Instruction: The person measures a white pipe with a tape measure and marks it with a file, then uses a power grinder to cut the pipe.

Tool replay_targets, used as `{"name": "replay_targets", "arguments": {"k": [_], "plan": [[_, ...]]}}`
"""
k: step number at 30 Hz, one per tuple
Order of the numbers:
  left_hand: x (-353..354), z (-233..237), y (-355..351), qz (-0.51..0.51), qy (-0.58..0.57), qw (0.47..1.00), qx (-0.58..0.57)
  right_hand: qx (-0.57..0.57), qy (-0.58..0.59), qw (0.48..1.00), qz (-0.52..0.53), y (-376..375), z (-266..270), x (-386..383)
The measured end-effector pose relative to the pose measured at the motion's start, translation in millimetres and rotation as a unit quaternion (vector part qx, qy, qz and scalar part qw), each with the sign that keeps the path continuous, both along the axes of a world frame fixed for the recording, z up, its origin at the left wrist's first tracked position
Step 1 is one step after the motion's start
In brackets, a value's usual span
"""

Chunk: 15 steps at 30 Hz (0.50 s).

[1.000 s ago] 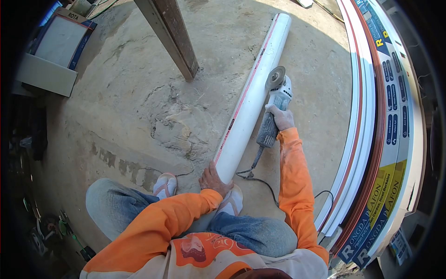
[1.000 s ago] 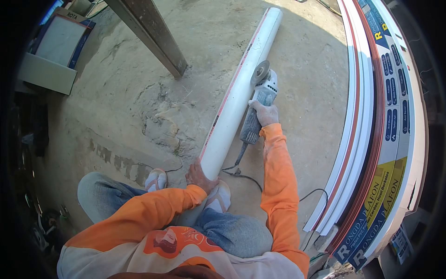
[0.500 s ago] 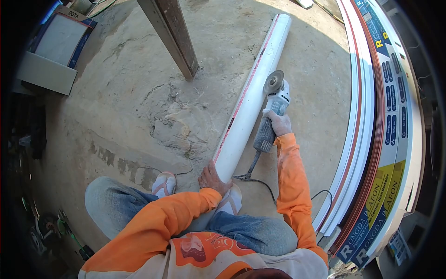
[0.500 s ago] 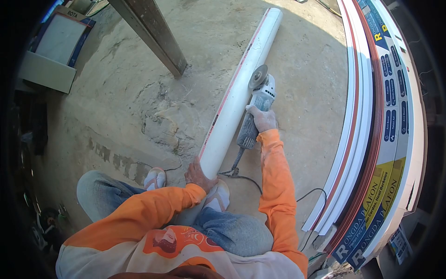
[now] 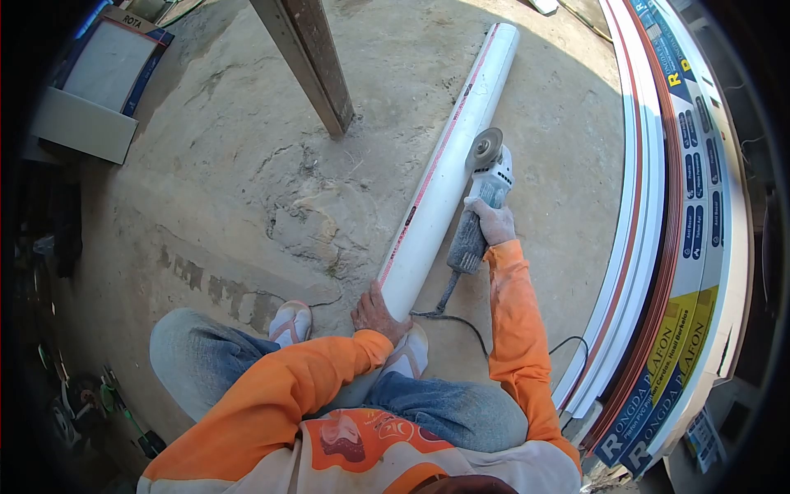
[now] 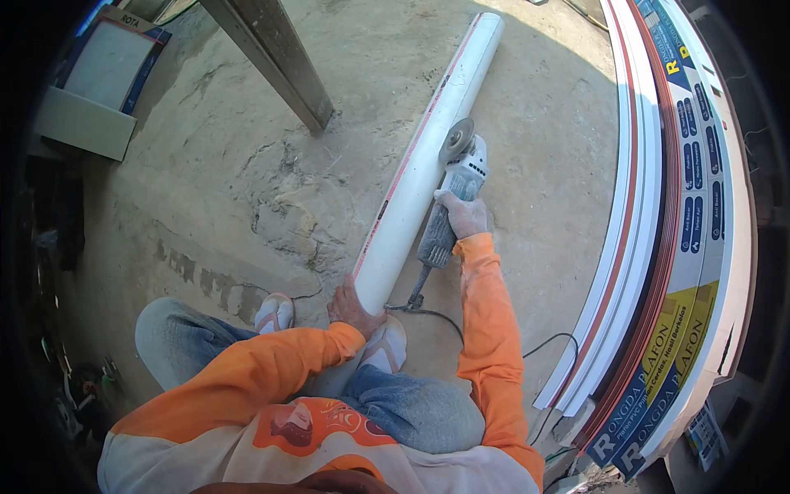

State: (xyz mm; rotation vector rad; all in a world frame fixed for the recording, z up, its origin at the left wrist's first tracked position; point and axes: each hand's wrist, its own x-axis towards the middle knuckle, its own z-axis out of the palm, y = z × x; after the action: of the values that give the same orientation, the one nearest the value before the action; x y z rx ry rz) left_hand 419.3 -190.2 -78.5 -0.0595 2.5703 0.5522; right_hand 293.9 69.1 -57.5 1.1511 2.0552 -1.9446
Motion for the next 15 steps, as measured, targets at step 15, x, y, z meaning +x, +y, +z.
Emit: {"name": "replay_targets", "arguments": {"k": [15], "plan": [[-0.9, -0.5, -0.7, 0.0, -0.015, 1.0, -0.002, -0.032, 0.029, 0.999, -0.026, -18.0, 22.2, 12.5]]}}
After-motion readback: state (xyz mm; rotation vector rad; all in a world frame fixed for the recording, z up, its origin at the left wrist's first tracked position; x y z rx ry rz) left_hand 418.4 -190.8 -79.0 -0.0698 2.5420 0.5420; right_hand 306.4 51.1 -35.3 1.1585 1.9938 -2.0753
